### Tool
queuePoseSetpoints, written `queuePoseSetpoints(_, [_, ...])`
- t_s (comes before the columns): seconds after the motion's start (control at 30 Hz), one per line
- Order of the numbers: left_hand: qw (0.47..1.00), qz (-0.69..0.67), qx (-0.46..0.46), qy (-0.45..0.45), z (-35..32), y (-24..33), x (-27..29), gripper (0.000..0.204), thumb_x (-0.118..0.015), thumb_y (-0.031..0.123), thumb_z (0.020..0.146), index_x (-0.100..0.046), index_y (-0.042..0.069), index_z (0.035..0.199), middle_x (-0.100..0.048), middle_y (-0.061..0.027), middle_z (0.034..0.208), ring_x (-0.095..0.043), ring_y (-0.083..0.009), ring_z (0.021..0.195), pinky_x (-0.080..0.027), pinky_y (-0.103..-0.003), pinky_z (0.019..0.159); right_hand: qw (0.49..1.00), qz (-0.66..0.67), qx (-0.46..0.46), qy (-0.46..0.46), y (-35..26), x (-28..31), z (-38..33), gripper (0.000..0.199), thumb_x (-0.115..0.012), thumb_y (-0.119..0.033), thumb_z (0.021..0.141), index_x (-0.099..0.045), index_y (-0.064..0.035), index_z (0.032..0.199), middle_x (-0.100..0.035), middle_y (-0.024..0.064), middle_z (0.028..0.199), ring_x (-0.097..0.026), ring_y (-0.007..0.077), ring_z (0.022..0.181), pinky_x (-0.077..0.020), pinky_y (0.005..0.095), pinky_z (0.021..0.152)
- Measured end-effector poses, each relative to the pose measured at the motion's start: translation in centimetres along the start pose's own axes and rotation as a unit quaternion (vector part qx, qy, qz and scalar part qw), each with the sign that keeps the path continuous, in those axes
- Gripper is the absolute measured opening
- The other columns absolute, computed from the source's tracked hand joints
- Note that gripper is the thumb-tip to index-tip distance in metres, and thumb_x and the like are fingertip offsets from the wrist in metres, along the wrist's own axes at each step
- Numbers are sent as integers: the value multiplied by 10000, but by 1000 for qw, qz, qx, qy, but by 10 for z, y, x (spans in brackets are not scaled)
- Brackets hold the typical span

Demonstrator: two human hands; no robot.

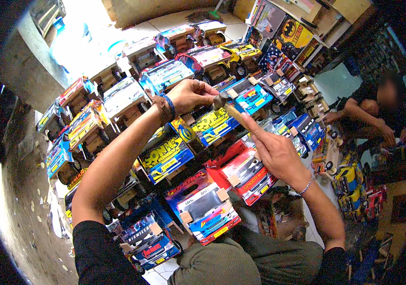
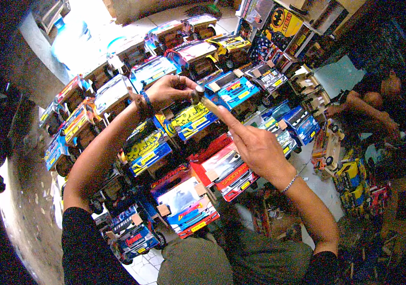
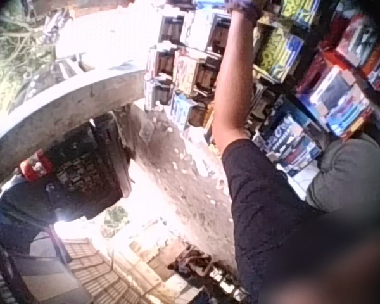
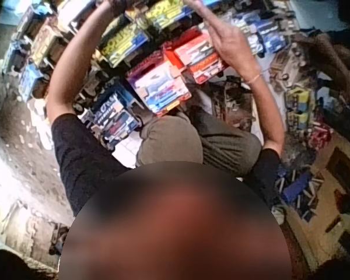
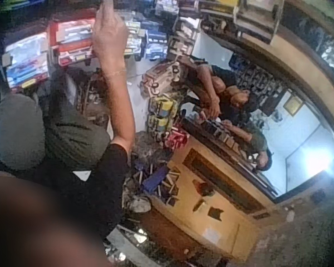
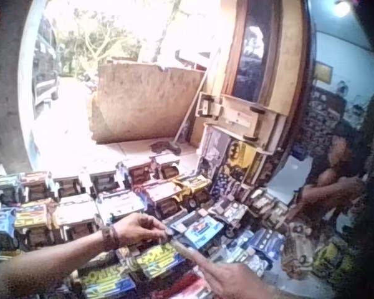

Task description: The person sits on the floor and assembles small wooden toy trucks. They use a hammer to drive nails into the wooden bodies and attach wheels. The person repeatedly picks up nails, positions them on the toy, and hammers them in place.

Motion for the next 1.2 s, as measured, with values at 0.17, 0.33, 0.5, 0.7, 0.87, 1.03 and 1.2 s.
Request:
queuePoseSetpoints(0.17, [999, 35, 4, 13, -2, 1, 0, 287, -796, 211, 847, -701, 23, 1041, -718, -30, 959, -649, -89, 841, -530, -243, 807, 991, 96, 12, 96, 1, 14, 0, 585, -530, -68, 961, -380, -197, 1511, -668, 205, 827, -618, 318, 587, -482, 447, 574])
queuePoseSetpoints(0.33, [999, -16, -34, -14, -2, 5, -3, 269, -795, 221, 849, -711, 35, 1023, -720, -26, 971, -653, -97, 867, -529, -256, 828, 1000, -5, 22, 15, 3, 4, 2, 587, -534, -97, 965, -365, -215, 1515, -638, 201, 791, -616, 324, 587, -491, 442, 559])
queuePoseSetpoints(0.5, [1000, 12, -20, 9, -2, 2, -1, 239, -790, 204, 851, -723, 57, 1027, -724, -21, 973, -657, -98, 891, -525, -260, 851, 1000, -15, 12, -8, 1, 0, 0, 593, -547, -125, 964, -361, -228, 1517, -620, 198, 744, -609, 332, 599, -492, 446, 583])
queuePoseSetpoints(0.7, [1000, 8, -6, 28, -7, 5, -2, 271, -802, 240, 842, -723, 55, 1024, -736, -36, 962, -666, -95, 899, -527, -260, 850, 993, 44, -61, 91, 12, 41, -11, 526, -504, -121, 1006, -389, -199, 1512, -644, 203, 841, -559, 186, 574, -475, 338, 590])
queuePoseSetpoints(0.87, [995, 80, -4, 53, -7, 8, -1, 341, -790, 345, 845, -738, 57, 1020, -714, 8, 897, -623, -64, 798, -488, -221, 724, 973, 33, -107, 201, 38, 103, -64, 533, -491, -142, 1005, -381, -223, 1520, -680, 178, 846, -463, 135, 519, -451, 363, 517])
queuePoseSetpoints(1.03, [1000, 2, -14, -9, 2, -1, -3, 280, -732, 280, 904, -710, 42, 1052, -697, -22, 966, -625, -101, 880, -493, -252, 803, 930, -58, -203, 301, 75, 121, -178, 495, -495, -173, 1014, -398, -109, 1495, -671, 212, 1133, -655, 205, 814, -507, 345, 746])
queuePoseSetpoints(1.2, [997, 78, -1, -5, 11, 0, 12, 243, -676, 209, 941, -691, 20, 1093, -625, 39, 845, -484, -40, 695, -360, -192, 623, 833, -14, -450, 321, 119, 84, -347, 456, -524, -256, 1022, -457, -123, 1453, -638, 169, 756, -548, 186, 540, -453, 366, 566])
Point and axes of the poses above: each hand's wrist, its own z-axis towards the middle knuckle, its own x-axis out of the back of the hand, y = z × x, the point moved 7 cm from there along z, towards the middle knuckle
